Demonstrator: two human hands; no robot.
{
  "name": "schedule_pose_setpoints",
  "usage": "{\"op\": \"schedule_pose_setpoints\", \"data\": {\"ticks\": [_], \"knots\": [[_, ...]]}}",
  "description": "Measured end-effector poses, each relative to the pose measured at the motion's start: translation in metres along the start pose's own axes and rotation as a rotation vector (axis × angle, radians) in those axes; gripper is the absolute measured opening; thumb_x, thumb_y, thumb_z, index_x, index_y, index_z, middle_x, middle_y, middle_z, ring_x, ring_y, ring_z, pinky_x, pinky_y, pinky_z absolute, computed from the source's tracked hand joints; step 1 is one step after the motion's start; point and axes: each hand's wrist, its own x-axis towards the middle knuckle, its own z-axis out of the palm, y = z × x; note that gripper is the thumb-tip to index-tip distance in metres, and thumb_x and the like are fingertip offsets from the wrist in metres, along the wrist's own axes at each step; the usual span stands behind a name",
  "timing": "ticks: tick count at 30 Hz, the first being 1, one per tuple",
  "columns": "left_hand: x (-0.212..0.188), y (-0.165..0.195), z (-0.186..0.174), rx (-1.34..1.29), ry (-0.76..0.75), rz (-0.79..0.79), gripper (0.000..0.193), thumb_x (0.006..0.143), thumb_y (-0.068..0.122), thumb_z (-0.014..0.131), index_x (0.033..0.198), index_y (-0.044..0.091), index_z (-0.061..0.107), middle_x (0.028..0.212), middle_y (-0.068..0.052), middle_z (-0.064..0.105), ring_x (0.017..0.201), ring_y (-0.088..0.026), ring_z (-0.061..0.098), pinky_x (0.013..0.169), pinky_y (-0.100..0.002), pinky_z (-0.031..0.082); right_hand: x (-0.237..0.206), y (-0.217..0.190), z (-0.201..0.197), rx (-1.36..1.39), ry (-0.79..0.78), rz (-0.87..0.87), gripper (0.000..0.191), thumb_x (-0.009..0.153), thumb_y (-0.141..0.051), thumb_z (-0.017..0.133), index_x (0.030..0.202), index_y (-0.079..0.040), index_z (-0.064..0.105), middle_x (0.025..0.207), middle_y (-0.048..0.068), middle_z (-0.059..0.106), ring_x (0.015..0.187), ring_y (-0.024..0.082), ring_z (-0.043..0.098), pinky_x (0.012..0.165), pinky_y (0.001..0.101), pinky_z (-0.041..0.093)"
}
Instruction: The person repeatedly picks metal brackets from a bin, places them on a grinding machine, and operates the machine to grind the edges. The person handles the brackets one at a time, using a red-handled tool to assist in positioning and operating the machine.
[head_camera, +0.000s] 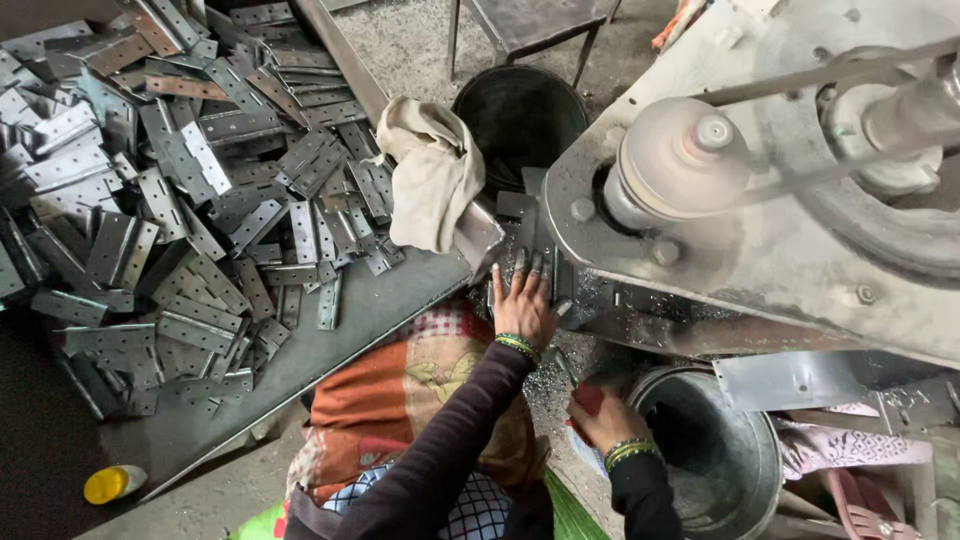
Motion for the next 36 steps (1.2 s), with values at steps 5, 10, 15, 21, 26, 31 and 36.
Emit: {"op": "schedule_pose_setpoints", "data": {"ticks": [5,10,15,21,26,31,36], "knots": [[-0.005,-0.009,-0.003,-0.152,0.107,0.037,0.064,0.088,0.032,0.057,0.147,0.007,0.052,0.162,-0.011,0.039,0.149,-0.031,0.037,0.125,-0.067,-0.001,0.005,0.005,0.070,0.301,0.218,-0.024,0.070,0.073,-0.061,0.073,0.123,-0.013,0.066,0.105,0.016,0.075,0.096,0.038,0.074,0.084,0.0458,0.058],[-0.015,-0.013,-0.009,-0.137,0.213,0.085,0.054,0.085,0.023,0.060,0.136,0.007,0.060,0.154,-0.012,0.050,0.147,-0.031,0.042,0.125,-0.067,0.005,0.005,0.001,0.042,0.573,-0.105,0.101,0.060,0.071,-0.053,0.075,0.116,-0.013,0.071,0.095,0.024,0.081,0.090,0.044,0.078,0.082,0.0506,0.061],[-0.036,-0.009,-0.010,-0.178,0.256,0.113,0.056,0.087,0.026,0.061,0.138,0.002,0.059,0.149,-0.016,0.052,0.145,-0.035,0.041,0.123,-0.068,0.006,-0.004,0.001,0.003,0.105,0.067,-0.030,0.067,0.077,-0.069,0.072,0.116,-0.014,0.071,0.106,0.019,0.076,0.100,0.038,0.074,0.088,0.0446,0.058],[-0.038,-0.004,-0.014,-0.109,0.240,0.068,0.056,0.084,0.021,0.060,0.138,0.006,0.058,0.151,-0.014,0.053,0.145,-0.034,0.044,0.124,-0.067,0.005,0.012,0.005,0.066,0.225,0.160,0.010,0.067,0.073,-0.064,0.073,0.122,-0.019,0.070,0.107,0.019,0.076,0.102,0.039,0.072,0.090,0.0467,0.056],[-0.038,-0.006,-0.015,-0.130,0.058,0.074,0.059,0.086,0.025,0.057,0.141,0.005,0.055,0.158,-0.015,0.042,0.146,-0.035,0.036,0.122,-0.068,-0.001,0.015,0.007,0.081,0.345,0.183,-0.031,0.062,0.074,-0.058,0.074,0.119,-0.016,0.071,0.109,0.017,0.077,0.104,0.039,0.072,0.089,0.0474,0.056],[-0.032,-0.009,-0.002,-0.048,0.071,0.091,0.059,0.088,0.027,0.054,0.143,0.008,0.053,0.162,-0.015,0.037,0.153,-0.033,0.029,0.122,-0.068,-0.004,0.000,0.008,0.030,0.204,0.014,0.007,0.066,0.079,-0.065,0.073,0.120,-0.013,0.071,0.111,0.015,0.077,0.102,0.034,0.076,0.091,0.0424,0.058],[-0.033,-0.007,0.008,-0.058,-0.048,0.108,0.060,0.092,0.030,0.055,0.147,0.007,0.051,0.156,-0.017,0.044,0.152,-0.035,0.031,0.124,-0.068,-0.004,0.004,0.010,0.041,0.346,0.072,-0.055,0.069,0.072,-0.066,0.074,0.116,-0.012,0.071,0.108,0.014,0.080,0.101,0.033,0.078,0.089,0.0430,0.058]]}}
